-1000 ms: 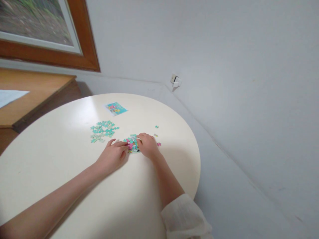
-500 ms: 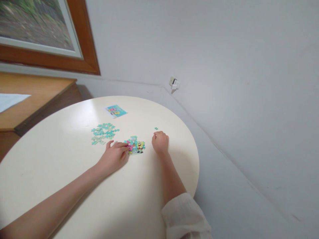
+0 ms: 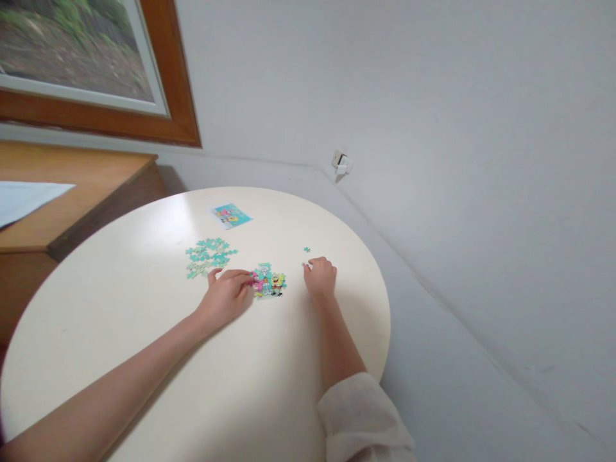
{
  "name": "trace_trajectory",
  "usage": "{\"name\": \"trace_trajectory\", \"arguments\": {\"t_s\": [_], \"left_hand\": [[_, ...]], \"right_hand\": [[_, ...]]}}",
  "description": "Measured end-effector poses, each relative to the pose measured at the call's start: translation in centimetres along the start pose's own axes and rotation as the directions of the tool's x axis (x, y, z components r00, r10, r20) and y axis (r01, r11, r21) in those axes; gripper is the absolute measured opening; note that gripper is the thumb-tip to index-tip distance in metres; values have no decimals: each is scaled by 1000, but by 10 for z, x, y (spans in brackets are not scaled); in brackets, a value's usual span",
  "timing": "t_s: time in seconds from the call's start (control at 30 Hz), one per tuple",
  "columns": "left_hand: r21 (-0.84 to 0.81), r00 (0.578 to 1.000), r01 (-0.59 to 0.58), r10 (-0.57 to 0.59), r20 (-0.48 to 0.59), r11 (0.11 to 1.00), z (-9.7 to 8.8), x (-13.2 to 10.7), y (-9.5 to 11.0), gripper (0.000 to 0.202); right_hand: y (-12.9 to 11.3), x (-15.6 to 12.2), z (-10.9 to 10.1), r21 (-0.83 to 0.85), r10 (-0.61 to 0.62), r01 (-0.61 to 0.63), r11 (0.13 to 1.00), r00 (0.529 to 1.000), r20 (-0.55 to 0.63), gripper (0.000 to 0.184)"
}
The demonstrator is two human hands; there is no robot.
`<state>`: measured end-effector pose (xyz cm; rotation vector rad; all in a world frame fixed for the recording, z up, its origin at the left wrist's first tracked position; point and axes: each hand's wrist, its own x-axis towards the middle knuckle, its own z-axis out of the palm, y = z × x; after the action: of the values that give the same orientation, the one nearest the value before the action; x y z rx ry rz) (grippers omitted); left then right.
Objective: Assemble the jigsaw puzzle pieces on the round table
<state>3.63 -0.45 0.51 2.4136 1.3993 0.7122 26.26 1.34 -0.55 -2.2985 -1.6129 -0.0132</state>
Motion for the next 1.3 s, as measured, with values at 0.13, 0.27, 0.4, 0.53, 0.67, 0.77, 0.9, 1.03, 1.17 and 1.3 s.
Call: {"name": "trace_trajectory", "arguments": {"t_s": [0.13, 0.27, 0.4, 0.53, 0.67, 0.77, 0.9, 1.03, 1.17, 1.3], "left_hand": [[-8, 998, 41, -41, -37, 999, -1, 3, -5, 32], [-18, 997, 61, -62, -40, 998, -1, 4, -8, 31], [-26, 996, 74, -75, -39, 997, -2, 4, -8, 31], [-25, 996, 70, -72, -45, 997, -2, 4, -10, 32], [-22, 996, 73, -74, -50, 997, 0, 5, -12, 33], [-13, 996, 74, -75, -53, 997, 1, 5, -12, 32], [-4, 995, 79, -79, -58, 997, 2, 4, -13, 32], [-1, 995, 85, -85, -61, 996, 3, 4, -14, 32], [-2, 994, 86, -86, -60, 996, 2, 4, -14, 32], [-4, 995, 86, -86, -57, 996, 2, 4, -14, 32]], "right_hand": [[0, 0, -1, -21, -2, 2, 1000, 1000, 5, 26], [2, 1, 0, -16, -2, 2, 1000, 1000, -9, 24], [3, 1, 0, -1, -2, 2, 1000, 1000, -12, 22], [3, 1, 1, 13, 4, -3, 1000, 1000, -26, 19], [2, 1, 2, 19, 8, -8, 1000, 1000, -22, 18], [2, 1, 2, 17, 18, -18, 1000, 1000, -13, 18], [2, 1, 2, 29, 20, -19, 999, 1000, -10, 18], [3, 4, 5, 111, 21, -18, 994, 1000, -23, 14], [6, 7, 11, 219, 29, -23, 975, 999, -25, 9], [8, 8, 16, 297, 28, -16, 955, 999, -38, 8]]}}
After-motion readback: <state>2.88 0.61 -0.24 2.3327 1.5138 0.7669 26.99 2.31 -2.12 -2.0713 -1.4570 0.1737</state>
